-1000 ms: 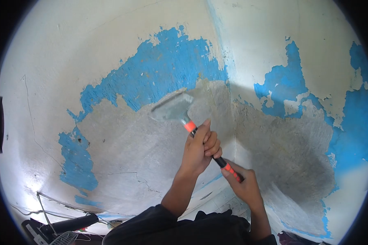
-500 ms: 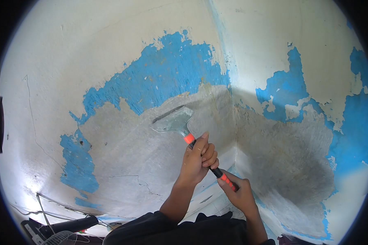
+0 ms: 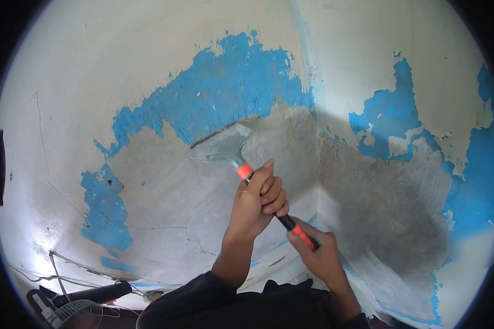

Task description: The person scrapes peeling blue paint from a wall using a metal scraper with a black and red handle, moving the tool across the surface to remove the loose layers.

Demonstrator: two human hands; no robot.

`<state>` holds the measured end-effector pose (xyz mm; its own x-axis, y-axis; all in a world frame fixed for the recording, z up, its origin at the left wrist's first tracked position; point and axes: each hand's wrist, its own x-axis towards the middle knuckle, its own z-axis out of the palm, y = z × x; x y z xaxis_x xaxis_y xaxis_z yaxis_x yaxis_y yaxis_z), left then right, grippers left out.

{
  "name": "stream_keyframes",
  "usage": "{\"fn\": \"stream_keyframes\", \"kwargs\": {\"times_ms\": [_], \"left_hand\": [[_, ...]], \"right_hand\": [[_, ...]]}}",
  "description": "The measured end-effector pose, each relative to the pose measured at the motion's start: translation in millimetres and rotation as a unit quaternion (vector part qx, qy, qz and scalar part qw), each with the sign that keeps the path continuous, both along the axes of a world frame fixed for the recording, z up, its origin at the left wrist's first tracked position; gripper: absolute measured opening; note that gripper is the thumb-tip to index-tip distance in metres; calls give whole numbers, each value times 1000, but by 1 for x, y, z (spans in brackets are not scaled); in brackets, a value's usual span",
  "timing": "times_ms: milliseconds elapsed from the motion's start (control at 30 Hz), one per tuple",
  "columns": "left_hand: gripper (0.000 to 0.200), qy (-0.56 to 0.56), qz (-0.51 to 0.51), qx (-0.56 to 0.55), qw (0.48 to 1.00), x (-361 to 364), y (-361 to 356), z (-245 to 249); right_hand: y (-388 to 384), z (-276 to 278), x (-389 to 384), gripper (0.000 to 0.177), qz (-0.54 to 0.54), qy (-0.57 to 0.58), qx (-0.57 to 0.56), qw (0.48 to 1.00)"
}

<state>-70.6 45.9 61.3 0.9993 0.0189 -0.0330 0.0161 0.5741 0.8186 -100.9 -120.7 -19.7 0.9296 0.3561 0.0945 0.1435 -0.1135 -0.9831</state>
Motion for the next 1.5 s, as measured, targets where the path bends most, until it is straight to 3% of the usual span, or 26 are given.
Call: {"fn": "stream_keyframes", "kwargs": {"times_ms": [233,433,600,767,967,1167,1300,1500], "left_hand": [[44,34,10,-22,999,-3,-8,-29],[41,0,6,-14,1000,-3,-5,-5],[42,45,21,-9,999,-13,-3,-20],[42,2,8,-14,1000,-9,1,4],[41,57,25,-13,998,-18,2,-24],[42,15,37,-7,999,-10,1,-3],[43,46,60,-11,997,-22,1,-17],[42,20,31,-6,999,-24,11,6]], "right_hand": [[-1,-24,-11,38,-1,17,7,1000],[1,13,-13,38,-6,20,-7,1000],[8,-15,-24,38,-1,-1,8,1000],[13,15,-19,38,-1,4,0,1000],[11,-22,-28,38,7,31,12,999],[8,12,-11,39,21,27,-13,999],[12,-9,-22,38,17,-20,4,1000],[16,15,-27,39,39,31,-1,999]]}}
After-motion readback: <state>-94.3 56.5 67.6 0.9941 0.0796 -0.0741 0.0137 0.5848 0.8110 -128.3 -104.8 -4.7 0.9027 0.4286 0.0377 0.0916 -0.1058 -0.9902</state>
